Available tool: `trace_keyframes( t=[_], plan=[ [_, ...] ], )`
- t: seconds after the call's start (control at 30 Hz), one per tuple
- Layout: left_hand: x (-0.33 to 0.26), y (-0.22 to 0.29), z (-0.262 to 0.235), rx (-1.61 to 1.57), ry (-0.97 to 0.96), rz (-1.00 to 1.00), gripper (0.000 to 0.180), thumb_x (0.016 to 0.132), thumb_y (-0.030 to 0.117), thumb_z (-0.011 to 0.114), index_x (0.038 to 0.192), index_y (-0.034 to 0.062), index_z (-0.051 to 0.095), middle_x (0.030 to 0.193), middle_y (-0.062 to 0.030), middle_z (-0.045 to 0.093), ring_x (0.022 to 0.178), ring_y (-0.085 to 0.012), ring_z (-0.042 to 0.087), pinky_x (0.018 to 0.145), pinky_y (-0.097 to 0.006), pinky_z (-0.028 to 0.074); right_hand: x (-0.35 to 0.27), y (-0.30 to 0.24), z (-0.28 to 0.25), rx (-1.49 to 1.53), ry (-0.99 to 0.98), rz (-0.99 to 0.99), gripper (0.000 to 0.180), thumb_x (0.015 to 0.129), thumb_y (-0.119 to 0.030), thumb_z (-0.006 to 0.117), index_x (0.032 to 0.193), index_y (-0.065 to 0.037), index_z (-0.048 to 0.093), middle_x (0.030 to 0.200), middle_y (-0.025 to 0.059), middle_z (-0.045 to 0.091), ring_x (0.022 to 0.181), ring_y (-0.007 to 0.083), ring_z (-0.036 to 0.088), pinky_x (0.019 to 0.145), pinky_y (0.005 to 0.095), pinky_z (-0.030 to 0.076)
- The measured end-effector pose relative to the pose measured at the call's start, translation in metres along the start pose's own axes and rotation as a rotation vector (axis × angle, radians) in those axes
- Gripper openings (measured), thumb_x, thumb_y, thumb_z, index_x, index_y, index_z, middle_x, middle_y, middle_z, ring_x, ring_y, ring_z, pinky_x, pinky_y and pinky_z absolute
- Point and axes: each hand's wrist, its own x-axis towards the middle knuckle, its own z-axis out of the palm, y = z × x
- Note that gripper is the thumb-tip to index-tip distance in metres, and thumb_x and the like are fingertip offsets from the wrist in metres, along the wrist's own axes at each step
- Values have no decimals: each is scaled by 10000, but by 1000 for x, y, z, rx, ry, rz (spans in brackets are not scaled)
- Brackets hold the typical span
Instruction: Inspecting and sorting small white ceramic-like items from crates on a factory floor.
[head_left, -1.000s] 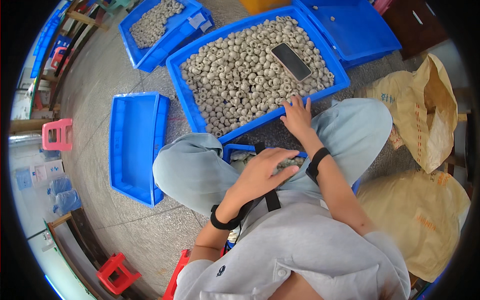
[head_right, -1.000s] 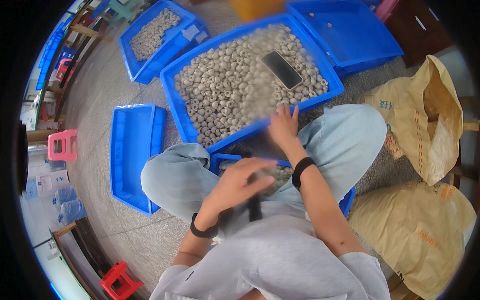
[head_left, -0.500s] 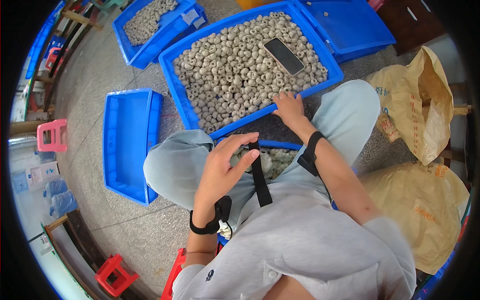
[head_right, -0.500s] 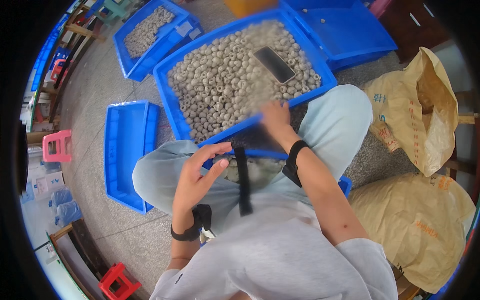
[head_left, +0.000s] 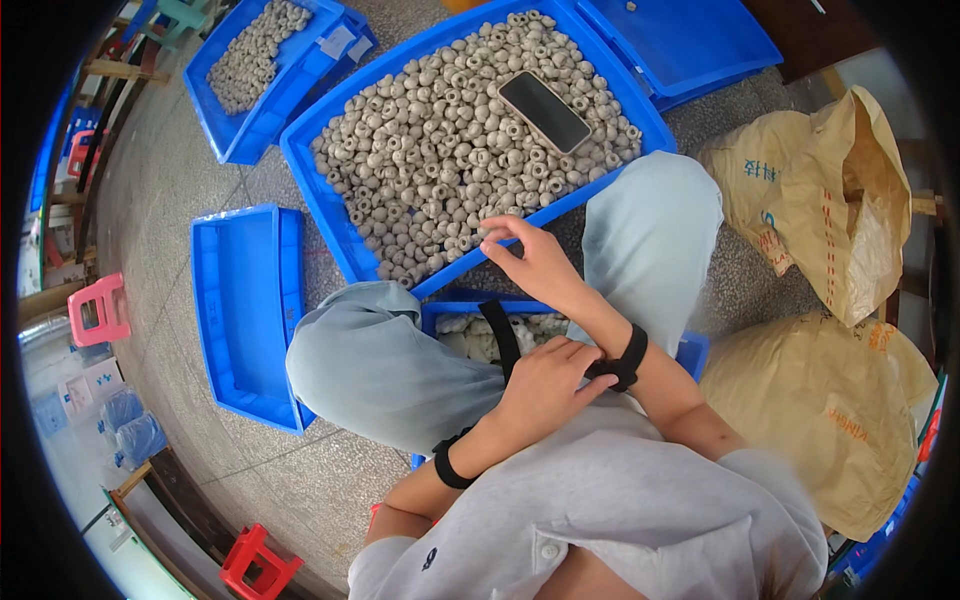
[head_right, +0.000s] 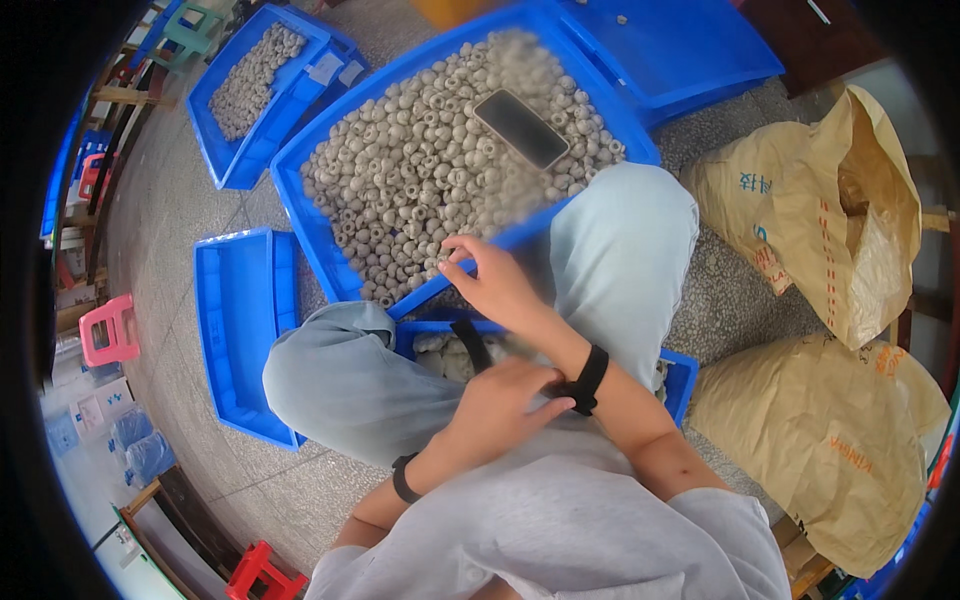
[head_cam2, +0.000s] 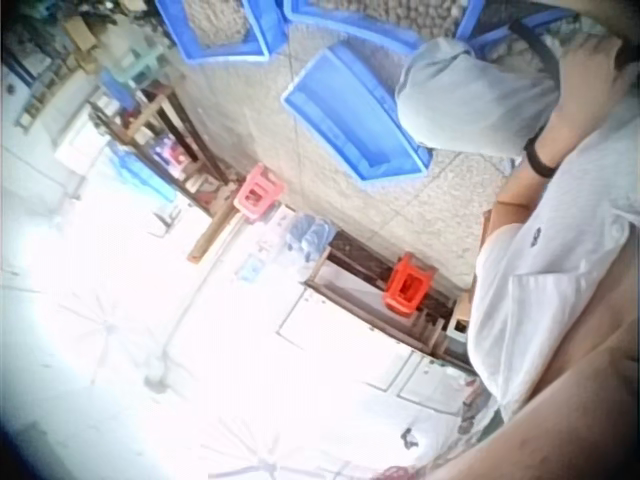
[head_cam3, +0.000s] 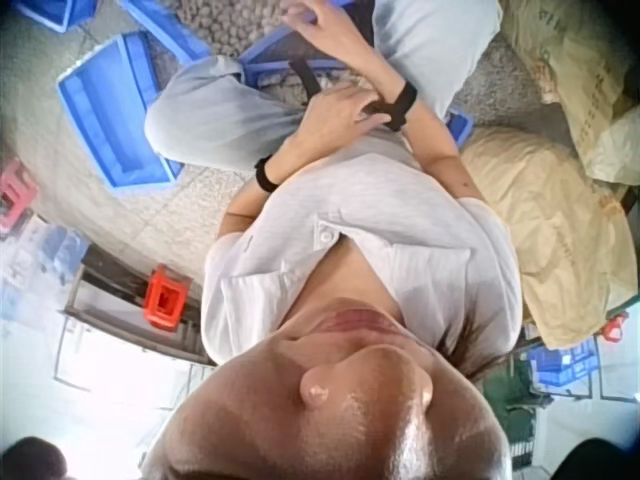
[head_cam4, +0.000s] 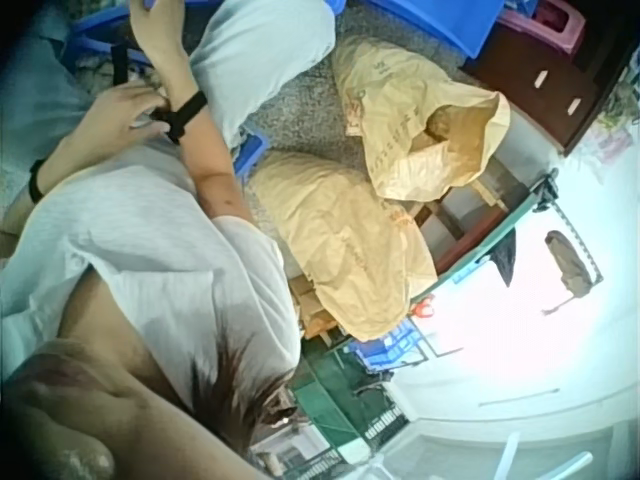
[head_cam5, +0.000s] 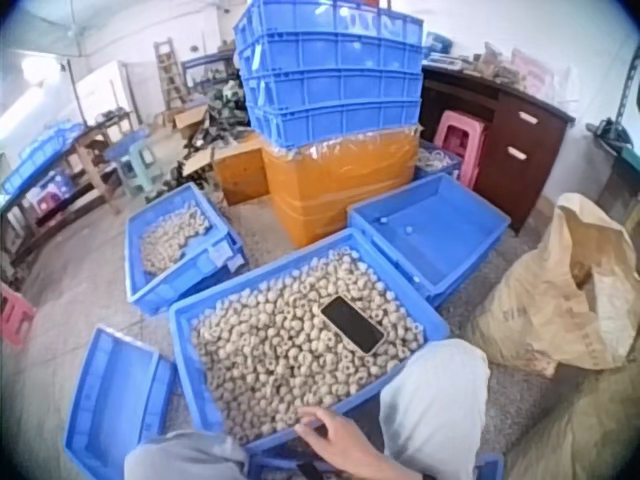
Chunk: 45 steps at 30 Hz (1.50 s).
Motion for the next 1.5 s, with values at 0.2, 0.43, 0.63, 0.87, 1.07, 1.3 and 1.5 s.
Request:
trace_keyframes(
  t=[0.2, 0.43, 0.63, 0.87, 1.07, 1.3, 1.5],
  plan=[
    [8, -8, -26, -115, 129, 58, 189, 742, 117, 649, 910, 39, 612, 914, -98, 613, 813, -256, 567, 701, -323, 456, -8, -47, -67, 176, 280, -168, 299, 837, -129, 548, 1124, -47, 519, 871, 76, 621, 780, 138, 589, 655, 248, 447],
    [6, -19, -52, -199, 290, -130, 180, 769, 73, 618, 943, 25, 621, 934, -97, 622, 851, -231, 573, 750, -302, 440, 16, 21, -179, -146, 676, -115, 201, 849, -87, 514, 1033, -29, 571, 933, 98, 607, 838, 159, 577, 730, 267, 453],
    [3, -22, -55, -185, 314, -298, 160, 782, 69, 610, 933, 18, 623, 930, -110, 625, 848, -246, 580, 750, -303, 444, 49, 107, -166, -847, 350, 14, 394, 892, -388, 412, 983, -58, 607, 1211, 79, 500, 1239, 238, 337, 1035, 538, 89],
    [6, -28, -68, -216, 369, -414, 159, 798, 74, 601, 944, 13, 620, 927, -114, 621, 827, -240, 574, 749, -293, 444, 63, 118, -155, -962, 260, 87, 516, 883, -469, 378, 941, -35, 653, 1247, 76, 485, 1258, 232, 313, 1032, 565, 18],
    [9, -25, -70, -172, 353, -359, 175, 783, 67, 616, 950, 16, 618, 933, -120, 619, 857, -247, 588, 742, -301, 457, 64, 130, -160, -1053, 261, 145, 584, 887, -503, 336, 1020, -6, 611, 1212, 80, 519, 1265, 223, 308, 1028, 569, -19],
    [6, -4, -93, -80, 402, -281, 179, 781, 75, 616, 951, 19, 614, 948, -122, 617, 877, -265, 586, 773, -312, 451, 66, 131, -160, -960, 263, 156, 487, 899, -428, 377, 1051, -22, 597, 1190, 60, 534, 1266, 211, 309, 1034, 555, 1],
    [33, -31, -92, -29, 564, -370, 159, 809, 105, 583, 944, 23, 606, 916, -109, 614, 822, -250, 589, 730, -312, 455, 42, 69, -185, -287, 756, -256, 137, 824, -56, 580, 923, -1, 657, 983, 110, 632, 1077, 232, 527, 926, 315, 383]
  ],
)
